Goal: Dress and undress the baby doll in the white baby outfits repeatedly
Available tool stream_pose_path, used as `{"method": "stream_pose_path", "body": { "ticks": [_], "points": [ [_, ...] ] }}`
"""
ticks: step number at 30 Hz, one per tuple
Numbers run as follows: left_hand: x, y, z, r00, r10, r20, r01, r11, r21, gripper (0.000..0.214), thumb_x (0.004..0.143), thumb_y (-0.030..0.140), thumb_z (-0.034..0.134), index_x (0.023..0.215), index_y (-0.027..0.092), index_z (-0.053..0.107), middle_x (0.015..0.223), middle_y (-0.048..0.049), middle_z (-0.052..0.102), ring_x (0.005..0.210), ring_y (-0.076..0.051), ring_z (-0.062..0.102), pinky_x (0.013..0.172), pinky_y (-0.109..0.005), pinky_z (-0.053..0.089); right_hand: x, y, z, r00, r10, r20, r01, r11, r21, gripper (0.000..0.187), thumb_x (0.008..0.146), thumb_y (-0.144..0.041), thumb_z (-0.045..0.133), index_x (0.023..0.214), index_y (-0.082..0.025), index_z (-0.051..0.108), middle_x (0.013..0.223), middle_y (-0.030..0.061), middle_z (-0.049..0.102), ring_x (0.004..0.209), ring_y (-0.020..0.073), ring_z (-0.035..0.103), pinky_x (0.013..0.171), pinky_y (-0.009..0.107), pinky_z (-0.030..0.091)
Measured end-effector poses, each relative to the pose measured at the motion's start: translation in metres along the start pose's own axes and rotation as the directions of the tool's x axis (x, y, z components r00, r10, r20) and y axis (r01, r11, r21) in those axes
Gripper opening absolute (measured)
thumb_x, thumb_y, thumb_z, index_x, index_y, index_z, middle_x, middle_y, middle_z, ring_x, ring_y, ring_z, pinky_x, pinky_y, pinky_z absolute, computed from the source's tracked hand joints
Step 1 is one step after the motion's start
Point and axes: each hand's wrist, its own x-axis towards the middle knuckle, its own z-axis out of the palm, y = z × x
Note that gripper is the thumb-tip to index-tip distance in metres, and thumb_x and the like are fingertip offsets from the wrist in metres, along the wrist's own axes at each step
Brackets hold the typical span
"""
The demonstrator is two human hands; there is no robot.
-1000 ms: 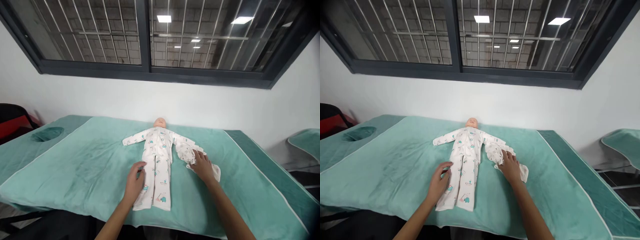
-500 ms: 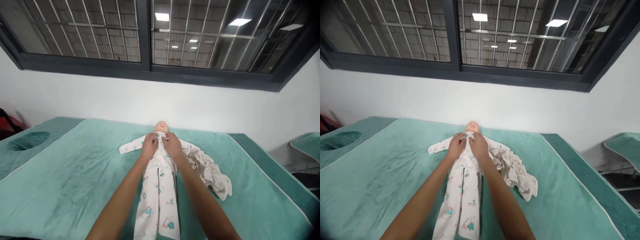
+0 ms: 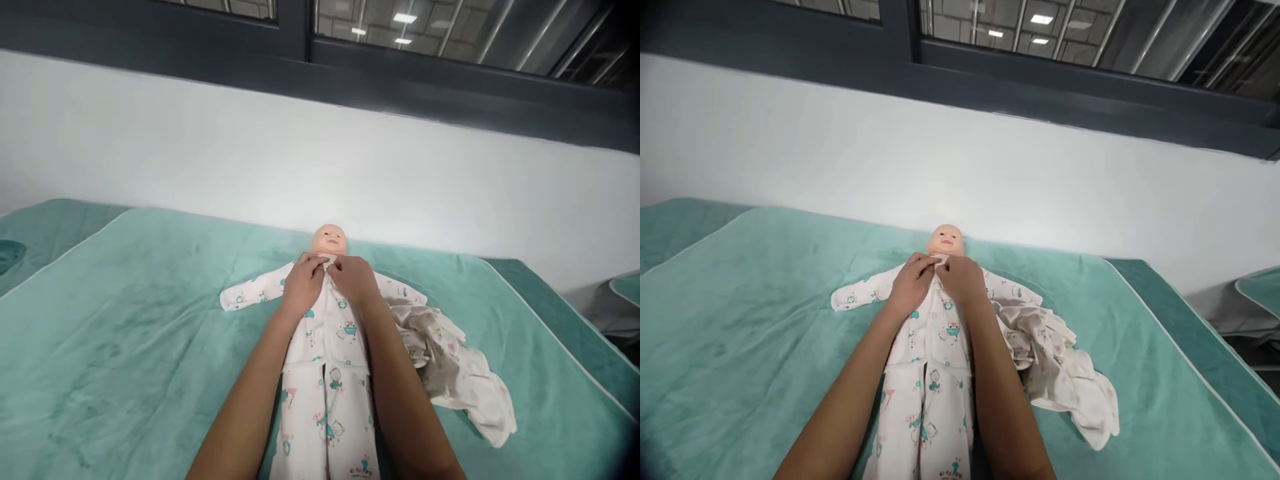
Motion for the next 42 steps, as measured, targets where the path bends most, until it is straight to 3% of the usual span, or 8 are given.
{"method": "stream_pose_path", "body": {
  "ticks": [6, 12, 17, 23, 28, 34, 36, 42],
  "points": [
    [-0.001, 0.002, 0.000, 1.000, 0.022, 0.021, -0.022, 0.999, 0.024, 0.037, 0.094, 0.021, 0.042, 0.118, 0.022, 0.070, 0.114, -0.0070, 0.060, 0.108, -0.021, 0.061, 0.098, -0.034, 0.045, 0.002, 0.017, 0.012, 0.995, 0.057, -0.085, -0.015, 0.903, 0.429, 0.026, 0.082, -0.029, 0.042, 0.058, -0.020, 0.047, 0.058, -0.0034, 0.050, 0.061, 0.0118, 0.041, 0.059, 0.025, 0.028],
    [0.000, 0.003, -0.001, 0.998, 0.011, 0.062, -0.014, 0.999, 0.044, 0.043, 0.093, 0.016, 0.040, 0.123, 0.027, 0.068, 0.109, -0.0056, 0.058, 0.104, -0.019, 0.060, 0.100, -0.035, 0.045, 0.004, 0.014, 0.018, 0.960, 0.230, -0.161, -0.133, 0.877, 0.461, 0.022, 0.083, -0.030, 0.045, 0.064, -0.021, 0.052, 0.065, -0.0027, 0.058, 0.065, 0.0138, 0.043, 0.061, 0.026, 0.029],
    [-0.004, 0.007, -0.001, 0.998, 0.068, 0.000, -0.068, 0.998, 0.013, 0.041, 0.093, 0.015, 0.041, 0.122, 0.027, 0.069, 0.109, -0.0057, 0.059, 0.102, -0.019, 0.060, 0.094, -0.035, 0.047, -0.006, 0.012, 0.018, 0.952, 0.214, -0.217, -0.077, 0.858, 0.508, 0.022, 0.085, -0.033, 0.048, 0.068, -0.021, 0.054, 0.067, -0.0034, 0.059, 0.065, 0.0135, 0.048, 0.064, 0.026, 0.033],
    [-0.029, 0.005, -0.004, 0.967, 0.249, -0.054, -0.246, 0.967, 0.061, 0.031, 0.095, 0.017, 0.046, 0.107, 0.027, 0.073, 0.109, -0.0044, 0.063, 0.107, -0.020, 0.056, 0.097, -0.038, 0.043, -0.052, 0.002, 0.018, 0.910, 0.184, -0.372, 0.013, 0.883, 0.469, 0.020, 0.091, -0.041, 0.051, 0.089, -0.022, 0.057, 0.076, -0.0028, 0.063, 0.064, 0.0128, 0.052, 0.067, 0.025, 0.038],
    [-0.044, -0.001, -0.009, 0.958, 0.287, -0.007, -0.287, 0.958, 0.008, 0.034, 0.095, 0.013, 0.045, 0.108, 0.028, 0.073, 0.126, -0.0035, 0.061, 0.118, -0.019, 0.051, 0.105, -0.040, 0.040, -0.082, -0.009, 0.013, 0.954, 0.030, -0.297, 0.058, 0.958, 0.282, 0.025, 0.089, -0.044, 0.058, 0.079, -0.022, 0.055, 0.077, -0.0019, 0.060, 0.070, 0.0137, 0.053, 0.066, 0.026, 0.035],
    [-0.043, -0.003, -0.010, 0.964, 0.266, 0.010, -0.266, 0.964, 0.003, 0.034, 0.096, 0.016, 0.044, 0.108, 0.029, 0.073, 0.129, -0.0033, 0.060, 0.119, -0.019, 0.050, 0.107, -0.041, 0.041, -0.085, -0.017, 0.012, 0.959, -0.012, -0.282, 0.048, 0.992, 0.119, 0.019, 0.089, -0.033, 0.054, 0.073, -0.022, 0.052, 0.076, -0.0008, 0.059, 0.071, 0.0151, 0.052, 0.063, 0.027, 0.027],
    [-0.043, -0.003, -0.010, 0.963, 0.268, 0.006, -0.268, 0.963, 0.007, 0.033, 0.097, 0.017, 0.044, 0.108, 0.029, 0.073, 0.130, -0.0033, 0.060, 0.119, -0.019, 0.050, 0.107, -0.041, 0.041, -0.084, -0.016, 0.011, 0.959, -0.028, -0.283, 0.070, 0.987, 0.141, 0.019, 0.089, -0.027, 0.051, 0.071, -0.021, 0.051, 0.073, -0.0009, 0.057, 0.070, 0.0148, 0.050, 0.063, 0.028, 0.028],
    [-0.044, -0.004, -0.010, 0.961, 0.277, 0.007, -0.277, 0.961, 0.007, 0.032, 0.097, 0.018, 0.045, 0.108, 0.029, 0.072, 0.130, -0.0033, 0.059, 0.119, -0.019, 0.050, 0.106, -0.041, 0.042, -0.078, -0.001, 0.006, 0.984, -0.027, -0.176, 0.103, 0.895, 0.434, 0.017, 0.086, -0.024, 0.052, 0.070, -0.021, 0.049, 0.067, -0.0040, 0.052, 0.062, 0.0127, 0.045, 0.063, 0.026, 0.032]
  ]
}}
